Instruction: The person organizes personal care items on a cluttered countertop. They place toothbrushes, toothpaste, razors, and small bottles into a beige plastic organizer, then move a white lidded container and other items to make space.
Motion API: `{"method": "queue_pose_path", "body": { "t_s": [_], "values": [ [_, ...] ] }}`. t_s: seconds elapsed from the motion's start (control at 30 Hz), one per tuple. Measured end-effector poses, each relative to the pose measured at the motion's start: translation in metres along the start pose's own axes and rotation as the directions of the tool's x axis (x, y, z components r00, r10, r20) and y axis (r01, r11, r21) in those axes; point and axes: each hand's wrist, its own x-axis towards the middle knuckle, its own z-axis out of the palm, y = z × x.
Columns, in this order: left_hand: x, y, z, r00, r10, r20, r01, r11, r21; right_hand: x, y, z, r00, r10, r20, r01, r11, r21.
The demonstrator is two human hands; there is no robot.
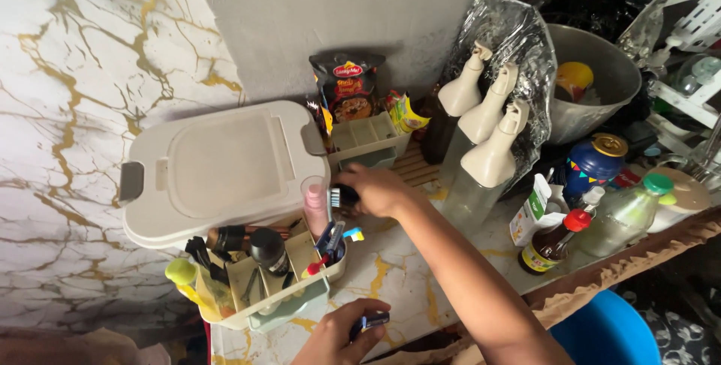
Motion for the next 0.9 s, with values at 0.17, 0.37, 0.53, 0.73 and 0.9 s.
{"method": "queue_pose_path", "body": {
  "t_s": [0.17,0.37,0.53,0.73,0.9],
  "values": [
    [-0.002,-0.022,0.004,0.998,0.039,-0.05,-0.038,0.999,0.009,0.017,0.008,0.001,0.997,0.073,0.017,-0.075,0.987,0.14],
    [0.007,-0.043,0.015,0.996,0.054,-0.074,-0.052,0.998,0.027,0.015,0.038,0.057,0.965,0.13,-0.226,-0.079,0.972,0.223],
    [0.021,-0.035,0.023,0.999,0.039,-0.023,-0.037,0.997,0.073,0.016,0.037,0.079,0.931,0.14,-0.337,-0.005,0.928,0.372],
    [0.034,0.006,0.024,0.997,0.075,-0.026,-0.073,0.994,0.083,-0.089,0.023,0.004,0.904,-0.021,-0.426,0.113,0.975,0.192],
    [0.054,0.045,0.028,0.987,0.16,0.006,-0.16,0.987,0.032,-0.225,0.033,-0.071,0.778,0.48,-0.407,-0.192,0.797,0.573]
  ]
}}
